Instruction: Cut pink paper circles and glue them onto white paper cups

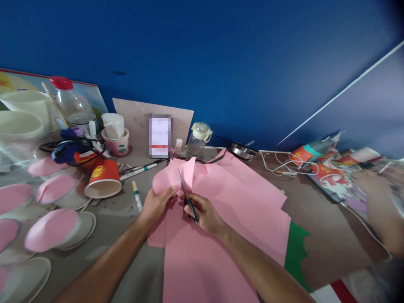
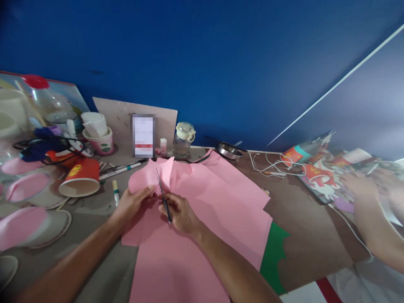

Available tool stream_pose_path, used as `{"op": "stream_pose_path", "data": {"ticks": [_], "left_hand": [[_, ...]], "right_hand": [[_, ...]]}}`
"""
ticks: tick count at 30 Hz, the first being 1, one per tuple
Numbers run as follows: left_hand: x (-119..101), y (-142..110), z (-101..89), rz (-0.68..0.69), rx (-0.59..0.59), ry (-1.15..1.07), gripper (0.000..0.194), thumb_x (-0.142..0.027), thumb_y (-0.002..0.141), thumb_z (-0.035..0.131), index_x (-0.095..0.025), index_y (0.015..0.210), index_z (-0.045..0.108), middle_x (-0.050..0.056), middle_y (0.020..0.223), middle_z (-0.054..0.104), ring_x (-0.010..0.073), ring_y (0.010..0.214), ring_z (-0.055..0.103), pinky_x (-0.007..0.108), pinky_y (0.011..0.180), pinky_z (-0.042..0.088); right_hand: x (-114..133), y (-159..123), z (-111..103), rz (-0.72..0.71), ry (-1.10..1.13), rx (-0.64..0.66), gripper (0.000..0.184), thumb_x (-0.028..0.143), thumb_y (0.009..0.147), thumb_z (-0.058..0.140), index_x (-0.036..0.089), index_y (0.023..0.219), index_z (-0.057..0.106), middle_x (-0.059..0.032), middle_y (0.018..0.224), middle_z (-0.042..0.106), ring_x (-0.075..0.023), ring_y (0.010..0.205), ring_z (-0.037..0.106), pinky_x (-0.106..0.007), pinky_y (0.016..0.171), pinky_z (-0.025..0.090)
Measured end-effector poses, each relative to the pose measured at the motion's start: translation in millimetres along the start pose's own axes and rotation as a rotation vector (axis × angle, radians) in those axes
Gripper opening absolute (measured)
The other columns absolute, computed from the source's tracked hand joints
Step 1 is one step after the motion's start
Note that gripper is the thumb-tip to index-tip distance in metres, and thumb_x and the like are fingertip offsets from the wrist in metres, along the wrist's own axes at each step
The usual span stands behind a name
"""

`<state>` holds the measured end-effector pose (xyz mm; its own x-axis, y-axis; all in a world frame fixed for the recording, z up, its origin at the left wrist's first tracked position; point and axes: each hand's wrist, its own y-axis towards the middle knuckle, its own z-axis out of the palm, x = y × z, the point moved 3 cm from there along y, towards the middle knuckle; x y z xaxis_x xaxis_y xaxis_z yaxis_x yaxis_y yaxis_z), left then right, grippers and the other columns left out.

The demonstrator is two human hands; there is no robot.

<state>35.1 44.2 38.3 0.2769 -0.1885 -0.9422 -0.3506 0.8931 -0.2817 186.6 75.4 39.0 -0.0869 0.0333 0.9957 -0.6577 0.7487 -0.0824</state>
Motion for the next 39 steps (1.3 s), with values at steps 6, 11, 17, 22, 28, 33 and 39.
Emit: {"op": "stream_pose_path", "data": {"ticks": [6, 11, 17, 22, 28, 33, 39], "left_hand": [[-2.0, -1.1, 0.9, -0.007, 0.000, -0.013, 0.036, -0.045, 0.064, 0.074, -0.015, 0.057, 0.056, -0.001, 0.056, 0.053, 0.0122, 0.054, 0.051, 0.024, 0.053, 0.038], [-2.5, -1.2, 1.0, -0.011, 0.003, -0.032, 0.034, -0.045, 0.063, 0.074, -0.015, 0.059, 0.058, 0.000, 0.058, 0.055, 0.0128, 0.055, 0.051, 0.025, 0.054, 0.039], [-0.9, 0.1, -0.2, -0.018, -0.009, -0.018, 0.032, -0.043, 0.063, 0.074, -0.015, 0.058, 0.059, 0.001, 0.057, 0.058, 0.0137, 0.055, 0.052, 0.026, 0.053, 0.039], [0.9, 1.1, -1.2, -0.008, -0.013, -0.028, 0.031, -0.042, 0.065, 0.074, -0.015, 0.059, 0.059, 0.000, 0.058, 0.057, 0.0141, 0.057, 0.055, 0.025, 0.054, 0.040], [0.6, 1.8, -2.5, -0.004, 0.006, -0.025, 0.031, -0.042, 0.066, 0.074, -0.015, 0.058, 0.061, 0.001, 0.059, 0.059, 0.0128, 0.055, 0.053, 0.024, 0.054, 0.040], [-1.1, -0.5, -1.6, -0.025, -0.017, -0.051, 0.030, -0.041, 0.065, 0.074, -0.013, 0.064, 0.065, 0.005, 0.065, 0.065, 0.0150, 0.060, 0.058, 0.026, 0.057, 0.043], [-3.8, -1.7, -0.8, 0.000, -0.047, -0.066, 0.027, -0.037, 0.064, 0.075, -0.014, 0.059, 0.062, 0.002, 0.058, 0.063, 0.0134, 0.054, 0.055, 0.025, 0.055, 0.041]], "right_hand": [[1.0, 0.2, 1.1, 0.019, 0.039, -0.007, 0.037, 0.045, 0.080, 0.065, 0.013, 0.099, 0.060, 0.0038, 0.063, 0.045, -0.0076, 0.054, 0.039, -0.023, 0.051, 0.034], [0.7, 0.5, 1.3, 0.034, 0.058, -0.015, 0.036, 0.043, 0.079, 0.066, 0.013, 0.098, 0.060, 0.0029, 0.066, 0.048, -0.0074, 0.054, 0.041, -0.023, 0.052, 0.034], [-0.1, 0.1, 1.0, 0.047, 0.062, -0.015, 0.036, 0.043, 0.079, 0.066, 0.014, 0.098, 0.060, 0.0032, 0.066, 0.048, -0.0075, 0.054, 0.040, -0.023, 0.052, 0.034], [0.0, -0.2, -0.4, 0.031, 0.024, -0.023, 0.035, 0.043, 0.078, 0.066, 0.014, 0.098, 0.061, 0.0032, 0.066, 0.049, -0.0074, 0.055, 0.040, -0.023, 0.054, 0.036], [-3.1, 0.4, -1.4, 0.045, 0.060, -0.024, 0.036, 0.043, 0.078, 0.066, 0.014, 0.097, 0.060, 0.0035, 0.066, 0.049, -0.0072, 0.055, 0.039, -0.022, 0.053, 0.037], [0.5, 0.2, -0.8, 0.071, 0.087, -0.028, 0.037, 0.044, 0.075, 0.069, 0.014, 0.093, 0.061, 0.0043, 0.064, 0.046, -0.0067, 0.055, 0.037, -0.022, 0.051, 0.037], [1.7, 0.5, -0.9, 0.084, 0.105, -0.031, 0.040, 0.047, 0.073, 0.070, 0.014, 0.094, 0.061, 0.0046, 0.064, 0.045, -0.0064, 0.055, 0.035, -0.021, 0.051, 0.037]]}}
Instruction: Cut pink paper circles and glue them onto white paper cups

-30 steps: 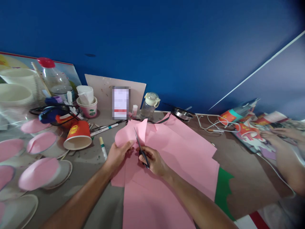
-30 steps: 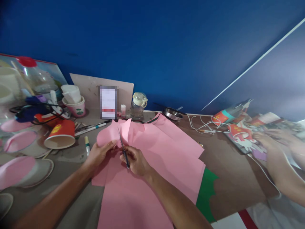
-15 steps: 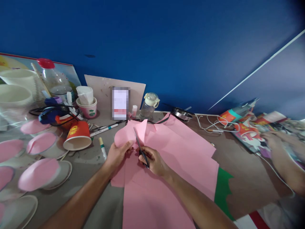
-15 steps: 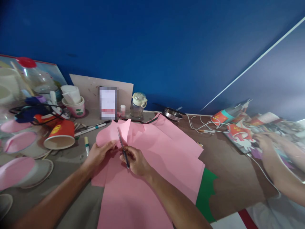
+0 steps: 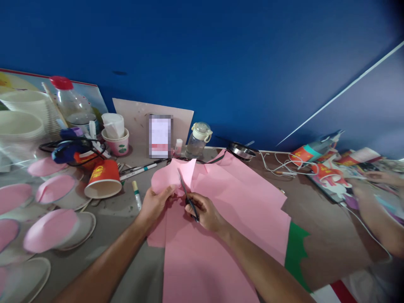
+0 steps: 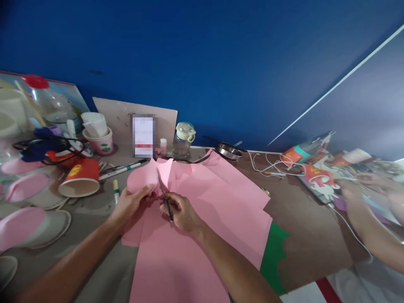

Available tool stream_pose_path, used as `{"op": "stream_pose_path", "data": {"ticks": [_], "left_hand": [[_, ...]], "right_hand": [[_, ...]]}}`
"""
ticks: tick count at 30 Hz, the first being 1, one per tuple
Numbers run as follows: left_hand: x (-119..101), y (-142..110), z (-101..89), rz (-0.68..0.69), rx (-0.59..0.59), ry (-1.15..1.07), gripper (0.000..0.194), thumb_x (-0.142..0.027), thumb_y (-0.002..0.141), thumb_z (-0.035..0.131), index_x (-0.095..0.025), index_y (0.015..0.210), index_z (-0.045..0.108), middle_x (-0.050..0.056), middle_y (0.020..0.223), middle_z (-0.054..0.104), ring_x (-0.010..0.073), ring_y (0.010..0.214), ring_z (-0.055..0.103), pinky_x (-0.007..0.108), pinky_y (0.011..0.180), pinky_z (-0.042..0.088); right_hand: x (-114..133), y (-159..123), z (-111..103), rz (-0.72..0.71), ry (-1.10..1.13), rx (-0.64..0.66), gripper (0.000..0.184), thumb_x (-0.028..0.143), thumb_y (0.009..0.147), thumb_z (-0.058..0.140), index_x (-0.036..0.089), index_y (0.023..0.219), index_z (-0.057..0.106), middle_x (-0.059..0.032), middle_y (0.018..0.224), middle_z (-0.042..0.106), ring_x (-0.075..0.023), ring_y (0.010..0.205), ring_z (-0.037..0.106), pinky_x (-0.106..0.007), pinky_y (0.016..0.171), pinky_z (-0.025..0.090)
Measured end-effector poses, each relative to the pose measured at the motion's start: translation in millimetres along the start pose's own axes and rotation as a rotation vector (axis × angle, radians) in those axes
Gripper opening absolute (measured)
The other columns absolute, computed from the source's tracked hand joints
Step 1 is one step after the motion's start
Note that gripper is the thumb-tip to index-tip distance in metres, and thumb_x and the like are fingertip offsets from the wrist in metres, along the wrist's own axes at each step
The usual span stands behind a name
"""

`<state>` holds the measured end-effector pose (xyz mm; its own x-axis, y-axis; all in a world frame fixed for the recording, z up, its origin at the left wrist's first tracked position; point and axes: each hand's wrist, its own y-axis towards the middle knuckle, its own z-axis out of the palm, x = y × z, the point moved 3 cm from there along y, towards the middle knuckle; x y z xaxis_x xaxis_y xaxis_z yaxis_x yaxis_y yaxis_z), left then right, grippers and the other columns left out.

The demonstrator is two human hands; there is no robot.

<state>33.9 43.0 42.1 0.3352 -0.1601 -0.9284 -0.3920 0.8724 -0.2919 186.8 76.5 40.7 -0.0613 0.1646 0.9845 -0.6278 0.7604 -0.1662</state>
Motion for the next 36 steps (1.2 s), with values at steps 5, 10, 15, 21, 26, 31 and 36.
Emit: {"op": "stream_pose_path", "data": {"ticks": [5, 10, 15, 21, 26, 31, 36], "left_hand": [[4.6, 4.3, -2.5, 0.021, 0.004, -0.006, 0.031, -0.039, 0.065, 0.074, -0.015, 0.056, 0.059, 0.000, 0.056, 0.059, 0.0122, 0.053, 0.053, 0.025, 0.053, 0.039], [7.1, 8.0, -3.7, 0.060, 0.013, -0.056, 0.031, -0.039, 0.067, 0.073, -0.015, 0.056, 0.058, -0.002, 0.053, 0.055, 0.0110, 0.052, 0.050, 0.024, 0.052, 0.037], [6.6, 8.0, -4.7, 0.069, 0.006, -0.026, 0.032, -0.040, 0.068, 0.073, -0.015, 0.055, 0.057, -0.002, 0.053, 0.054, 0.0104, 0.053, 0.048, 0.024, 0.054, 0.038], [5.8, 5.8, -2.0, 0.066, 0.041, -0.005, 0.031, -0.039, 0.069, 0.071, -0.017, 0.054, 0.057, -0.002, 0.053, 0.055, 0.0113, 0.054, 0.050, 0.023, 0.055, 0.038], [4.6, 2.9, 0.9, 0.037, 0.056, 0.027, 0.029, -0.039, 0.066, 0.073, -0.015, 0.055, 0.059, -0.001, 0.053, 0.057, 0.0110, 0.052, 0.048, 0.023, 0.051, 0.037], [5.5, 2.4, 1.2, 0.025, 0.095, 0.036, 0.032, -0.043, 0.068, 0.071, -0.014, 0.059, 0.062, 0.001, 0.056, 0.060, 0.0117, 0.054, 0.050, 0.023, 0.052, 0.038], [9.6, 6.3, -0.6, 0.029, 0.100, 0.026, 0.034, -0.044, 0.069, 0.071, -0.014, 0.058, 0.061, 0.000, 0.055, 0.058, 0.0113, 0.053, 0.049, 0.023, 0.053, 0.038]], "right_hand": [[-5.0, 1.0, -2.8, -0.009, -0.014, 0.008, 0.037, 0.044, 0.075, 0.069, 0.015, 0.095, 0.062, 0.0034, 0.067, 0.047, -0.0069, 0.056, 0.037, -0.021, 0.051, 0.037], [-6.9, 2.0, -3.9, -0.016, -0.009, 0.015, 0.035, 0.043, 0.077, 0.068, 0.014, 0.097, 0.062, 0.0020, 0.071, 0.049, -0.0074, 0.058, 0.039, -0.021, 0.052, 0.036], [-5.8, 1.9, -2.4, -0.010, 0.000, 0.021, 0.037, 0.044, 0.076, 0.068, 0.014, 0.096, 0.061, 0.0023, 0.070, 0.049, -0.0070, 0.057, 0.038, -0.022, 0.052, 0.036], [-3.1, 1.2, 0.2, -0.011, 0.045, 0.017, 0.043, 0.050, 0.073, 0.069, 0.014, 0.095, 0.060, 0.0034, 0.068, 0.047, -0.0066, 0.054, 0.037, -0.022, 0.051, 0.035], [-1.7, 1.1, -1.2, -0.049, -0.015, 0.014, 0.045, 0.052, 0.074, 0.069, 0.014, 0.095, 0.059, 0.0044, 0.065, 0.045, -0.0068, 0.054, 0.038, -0.022, 0.050, 0.033], [-6.6, 2.3, -4.0, -0.058, -0.052, 0.011, 0.045, 0.051, 0.076, 0.067, 0.014, 0.099, 0.060, 0.0032, 0.066, 0.047, -0.0081, 0.056, 0.039, -0.023, 0.052, 0.034], [-5.0, 2.6, -5.0, -0.078, -0.106, 0.001, 0.041, 0.050, 0.077, 0.067, 0.014, 0.096, 0.061, 0.0030, 0.066, 0.046, -0.0084, 0.057, 0.039, -0.023, 0.053, 0.032]]}}
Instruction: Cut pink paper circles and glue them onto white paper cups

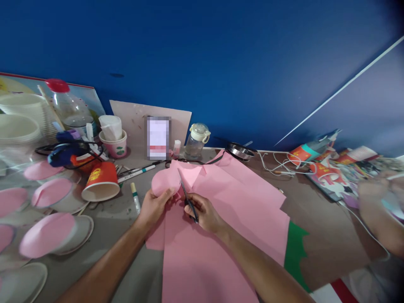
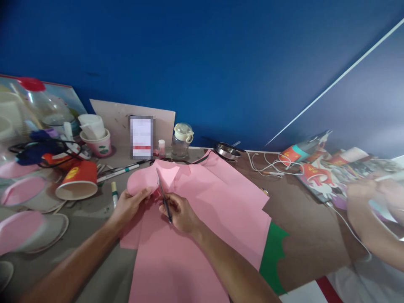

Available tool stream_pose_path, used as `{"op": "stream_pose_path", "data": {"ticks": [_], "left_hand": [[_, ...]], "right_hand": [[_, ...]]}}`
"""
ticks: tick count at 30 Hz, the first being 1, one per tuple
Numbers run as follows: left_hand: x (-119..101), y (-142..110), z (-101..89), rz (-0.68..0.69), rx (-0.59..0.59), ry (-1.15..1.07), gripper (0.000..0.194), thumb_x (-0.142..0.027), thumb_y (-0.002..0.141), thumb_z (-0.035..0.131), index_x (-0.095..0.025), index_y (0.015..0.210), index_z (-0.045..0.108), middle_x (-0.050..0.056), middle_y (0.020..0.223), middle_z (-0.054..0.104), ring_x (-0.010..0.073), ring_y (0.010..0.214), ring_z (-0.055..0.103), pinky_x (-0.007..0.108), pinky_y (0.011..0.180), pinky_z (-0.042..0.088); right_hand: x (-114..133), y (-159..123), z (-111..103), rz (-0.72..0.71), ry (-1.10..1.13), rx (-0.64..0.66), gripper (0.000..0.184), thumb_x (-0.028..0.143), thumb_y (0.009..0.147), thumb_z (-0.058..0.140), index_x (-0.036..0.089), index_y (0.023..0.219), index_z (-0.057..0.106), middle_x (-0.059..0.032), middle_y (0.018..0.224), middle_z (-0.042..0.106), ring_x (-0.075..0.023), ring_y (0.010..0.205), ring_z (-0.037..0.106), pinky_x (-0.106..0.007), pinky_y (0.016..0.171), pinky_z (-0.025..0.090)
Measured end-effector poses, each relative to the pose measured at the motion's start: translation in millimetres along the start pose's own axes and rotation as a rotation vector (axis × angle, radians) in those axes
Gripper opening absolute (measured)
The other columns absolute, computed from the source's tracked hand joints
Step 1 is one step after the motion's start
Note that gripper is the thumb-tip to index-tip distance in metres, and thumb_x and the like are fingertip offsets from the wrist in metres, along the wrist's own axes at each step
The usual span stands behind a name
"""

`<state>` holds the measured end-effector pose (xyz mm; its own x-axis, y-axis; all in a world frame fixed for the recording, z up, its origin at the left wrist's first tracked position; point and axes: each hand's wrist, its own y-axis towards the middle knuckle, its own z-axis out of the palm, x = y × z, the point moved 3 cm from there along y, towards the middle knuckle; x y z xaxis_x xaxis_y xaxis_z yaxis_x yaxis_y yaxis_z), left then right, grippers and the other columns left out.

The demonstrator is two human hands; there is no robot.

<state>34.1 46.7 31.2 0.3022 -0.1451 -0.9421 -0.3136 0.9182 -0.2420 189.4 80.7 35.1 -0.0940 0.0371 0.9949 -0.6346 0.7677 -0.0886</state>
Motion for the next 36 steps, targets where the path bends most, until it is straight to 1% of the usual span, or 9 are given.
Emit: {"op": "stream_pose_path", "data": {"ticks": [5, 10, 15, 19, 23, 26, 32, 36], "left_hand": [[2.4, 1.7, -1.8, 0.000, -0.024, 0.009, 0.034, -0.044, 0.068, 0.072, -0.016, 0.055, 0.058, -0.002, 0.051, 0.054, 0.0106, 0.050, 0.047, 0.022, 0.050, 0.036], [6.0, 3.1, -3.1, 0.018, -0.016, -0.016, 0.031, -0.042, 0.069, 0.071, -0.016, 0.056, 0.059, -0.001, 0.052, 0.055, 0.0114, 0.050, 0.049, 0.023, 0.051, 0.038], [6.9, 3.4, -3.4, 0.021, -0.017, -0.025, 0.032, -0.041, 0.068, 0.072, -0.016, 0.055, 0.057, -0.001, 0.052, 0.054, 0.0115, 0.051, 0.049, 0.023, 0.051, 0.038], [5.7, 3.4, -4.4, 0.037, -0.042, -0.043, 0.034, -0.042, 0.069, 0.072, -0.016, 0.054, 0.055, -0.002, 0.052, 0.053, 0.0111, 0.052, 0.049, 0.022, 0.052, 0.038], [5.9, 4.6, -7.1, 0.037, -0.099, -0.037, 0.035, -0.044, 0.067, 0.073, -0.015, 0.055, 0.056, -0.003, 0.052, 0.054, 0.0105, 0.050, 0.049, 0.022, 0.051, 0.037], [4.4, 5.5, -8.0, 0.048, -0.129, -0.056, 0.034, -0.043, 0.065, 0.074, -0.015, 0.056, 0.057, -0.003, 0.051, 0.054, 0.0094, 0.048, 0.047, 0.022, 0.049, 0.036], [0.7, 6.6, -8.6, 0.068, -0.172, -0.081, 0.033, -0.042, 0.063, 0.074, -0.014, 0.056, 0.058, -0.003, 0.050, 0.055, 0.0082, 0.047, 0.046, 0.021, 0.048, 0.036], [1.0, 7.6, -8.8, 0.061, -0.176, -0.053, 0.033, -0.043, 0.063, 0.073, -0.014, 0.054, 0.058, -0.002, 0.049, 0.055, 0.0083, 0.046, 0.045, 0.021, 0.047, 0.036]], "right_hand": [[4.8, -0.8, 0.3, -0.017, -0.038, -0.012, 0.040, 0.049, 0.077, 0.066, 0.014, 0.094, 0.061, 0.0037, 0.066, 0.045, -0.0080, 0.057, 0.039, -0.023, 0.054, 0.033], [2.7, -1.0, 1.6, 0.014, 0.013, -0.013, 0.040, 0.049, 0.075, 0.068, 0.014, 0.093, 0.061, 0.0026, 0.068, 0.048, -0.0080, 0.057, 0.040, -0.022, 0.053, 0.034], [1.4, -0.9, 1.7, 0.036, 0.002, -0.024, 0.035, 0.045, 0.076, 0.067, 0.014, 0.093, 0.060, 0.0029, 0.067, 0.048, -0.0077, 0.057, 0.040, -0.022, 0.052, 0.034], [2.4, -0.6, 1.5, 0.015, 0.000, -0.014, 0.029, 0.041, 0.079, 0.065, 0.015, 0.092, 0.061, 0.0041, 0.065, 0.045, -0.0073, 0.055, 0.037, -0.021, 0.051, 0.033], [2.3, -0.5, 1.6, 0.001, -0.003, -0.011, 0.024, 0.036, 0.080, 0.063, 0.015, 0.092, 0.060, 0.0047, 0.063, 0.043, -0.0073, 0.055, 0.036, -0.021, 0.051, 0.032], [2.0, -0.9, 2.2, 0.021, 0.022, -0.018, 0.025, 0.036, 0.079, 0.064, 0.016, 0.093, 0.060, 0.0049, 0.064, 0.043, -0.0070, 0.055, 0.035, -0.021, 0.050, 0.032], [2.5, -1.0, 2.6, 0.035, 0.024, -0.019, 0.027, 0.036, 0.077, 0.066, 0.015, 0.094, 0.060, 0.0033, 0.067, 0.048, -0.0075, 0.057, 0.039, -0.021, 0.052, 0.035], [0.0, -0.9, 2.6, 0.051, 0.063, -0.014, 0.030, 0.039, 0.077, 0.067, 0.016, 0.095, 0.060, 0.0028, 0.069, 0.050, -0.0073, 0.057, 0.040, -0.020, 0.051, 0.035]]}}
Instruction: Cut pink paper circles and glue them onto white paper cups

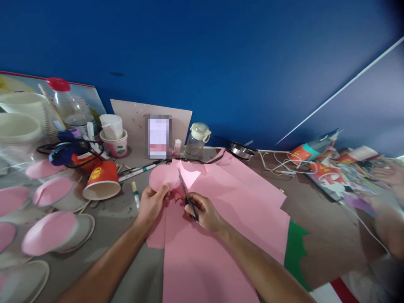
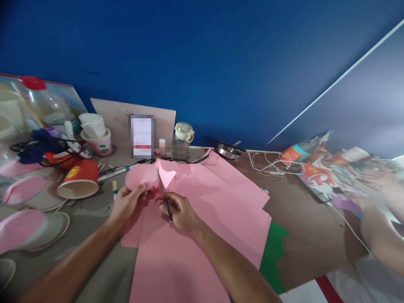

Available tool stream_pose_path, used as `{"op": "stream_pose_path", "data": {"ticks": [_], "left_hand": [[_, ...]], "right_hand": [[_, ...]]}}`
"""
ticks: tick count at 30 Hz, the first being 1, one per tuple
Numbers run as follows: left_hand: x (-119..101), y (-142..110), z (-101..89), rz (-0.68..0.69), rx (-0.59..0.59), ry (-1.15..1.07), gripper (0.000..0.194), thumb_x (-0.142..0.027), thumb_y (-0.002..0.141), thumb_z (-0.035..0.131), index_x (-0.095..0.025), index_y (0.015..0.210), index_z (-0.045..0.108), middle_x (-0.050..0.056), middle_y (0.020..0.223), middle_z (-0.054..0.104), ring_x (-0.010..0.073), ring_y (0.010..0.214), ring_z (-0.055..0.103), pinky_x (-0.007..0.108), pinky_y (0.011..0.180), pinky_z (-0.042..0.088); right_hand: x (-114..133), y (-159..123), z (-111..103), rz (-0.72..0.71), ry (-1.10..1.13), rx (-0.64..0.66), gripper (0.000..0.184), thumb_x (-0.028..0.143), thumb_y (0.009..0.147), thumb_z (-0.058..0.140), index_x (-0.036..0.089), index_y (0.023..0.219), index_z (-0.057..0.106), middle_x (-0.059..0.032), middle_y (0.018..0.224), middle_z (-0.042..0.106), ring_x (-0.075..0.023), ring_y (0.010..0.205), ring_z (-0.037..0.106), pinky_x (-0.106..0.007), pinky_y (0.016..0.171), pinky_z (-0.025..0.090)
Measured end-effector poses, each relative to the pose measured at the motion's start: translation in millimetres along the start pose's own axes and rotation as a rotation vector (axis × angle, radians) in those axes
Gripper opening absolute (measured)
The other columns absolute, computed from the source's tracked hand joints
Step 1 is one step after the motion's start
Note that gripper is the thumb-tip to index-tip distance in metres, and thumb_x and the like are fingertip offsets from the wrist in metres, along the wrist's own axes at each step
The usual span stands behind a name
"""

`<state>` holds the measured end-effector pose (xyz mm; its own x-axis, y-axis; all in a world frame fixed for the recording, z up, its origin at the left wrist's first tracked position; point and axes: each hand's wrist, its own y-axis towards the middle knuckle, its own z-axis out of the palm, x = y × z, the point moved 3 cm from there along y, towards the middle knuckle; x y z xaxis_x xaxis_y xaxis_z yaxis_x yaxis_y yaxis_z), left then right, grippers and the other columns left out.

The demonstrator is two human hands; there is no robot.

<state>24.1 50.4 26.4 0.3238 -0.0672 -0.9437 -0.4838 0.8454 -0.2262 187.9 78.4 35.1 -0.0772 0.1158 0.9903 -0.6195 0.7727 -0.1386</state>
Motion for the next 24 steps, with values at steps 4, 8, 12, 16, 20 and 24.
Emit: {"op": "stream_pose_path", "data": {"ticks": [4, 8, 12, 16, 20, 24], "left_hand": [[-1, -1, 1.0, -0.009, 0.013, 0.042, 0.035, -0.044, 0.063, 0.073, -0.014, 0.053, 0.058, -0.002, 0.047, 0.055, 0.0089, 0.045, 0.046, 0.021, 0.046, 0.035], [-4, -4, 2.7, -0.030, 0.018, 0.053, 0.036, -0.046, 0.061, 0.074, -0.015, 0.054, 0.058, -0.002, 0.048, 0.054, 0.0098, 0.045, 0.047, 0.022, 0.047, 0.036], [-5, -5, 3.9, -0.026, 0.022, 0.064, 0.036, -0.045, 0.061, 0.074, -0.015, 0.052, 0.056, -0.003, 0.047, 0.052, 0.0092, 0.045, 0.045, 0.022, 0.046, 0.034], [-5, -7, 5.9, -0.024, 0.048, 0.050, 0.035, -0.044, 0.061, 0.073, -0.016, 0.053, 0.054, -0.004, 0.047, 0.050, 0.0089, 0.046, 0.045, 0.022, 0.047, 0.034], [-9, -10, 8.5, -0.021, 0.057, 0.076, 0.031, -0.042, 0.059, 0.072, -0.014, 0.056, 0.059, -0.002, 0.050, 0.055, 0.0099, 0.049, 0.046, 0.022, 0.049, 0.035], [-12, -12, 9.0, 0.050, 0.070, 0.126, 0.028, -0.040, 0.061, 0.070, -0.013, 0.059, 0.063, -0.001, 0.055, 0.059, 0.0108, 0.053, 0.048, 0.021, 0.051, 0.037]], "right_hand": [[0, 0, 0, -0.005, 0.037, -0.002, 0.034, 0.042, 0.076, 0.067, 0.016, 0.096, 0.060, 0.0028, 0.068, 0.050, -0.0071, 0.055, 0.039, -0.020, 0.050, 0.035], [3, 0, 0, -0.027, 0.022, 0.000, 0.034, 0.043, 0.077, 0.066, 0.015, 0.097, 0.061, 0.0026, 0.067, 0.048, -0.0074, 0.055, 0.037, -0.021, 0.050, 0.033], [6, 0, -1, -0.073, -0.049, -0.009, 0.035, 0.041, 0.078, 0.065, 0.013, 0.100, 0.062, 0.0032, 0.065, 0.045, -0.0078, 0.055, 0.036, -0.022, 0.052, 0.032], [9, -1, 0, -0.106, -0.114, -0.003, 0.034, 0.039, 0.082, 0.060, 0.012, 0.102, 0.063, 0.0042, 0.063, 0.040, -0.0080, 0.055, 0.033, -0.023, 0.053, 0.031], [11, -1, 0, -0.140, -0.183, 0.001, 0.033, 0.037, 0.084, 0.057, 0.014, 0.106, 0.063, 0.0041, 0.065, 0.038, -0.0086, 0.057, 0.033, -0.023, 0.054, 0.031], [10, -2, 0, -0.144, -0.246, -0.005, 0.028, 0.033, 0.086, 0.055, 0.015, 0.106, 0.064, 0.0039, 0.064, 0.041, -0.0086, 0.057, 0.035, -0.022, 0.053, 0.031]]}}
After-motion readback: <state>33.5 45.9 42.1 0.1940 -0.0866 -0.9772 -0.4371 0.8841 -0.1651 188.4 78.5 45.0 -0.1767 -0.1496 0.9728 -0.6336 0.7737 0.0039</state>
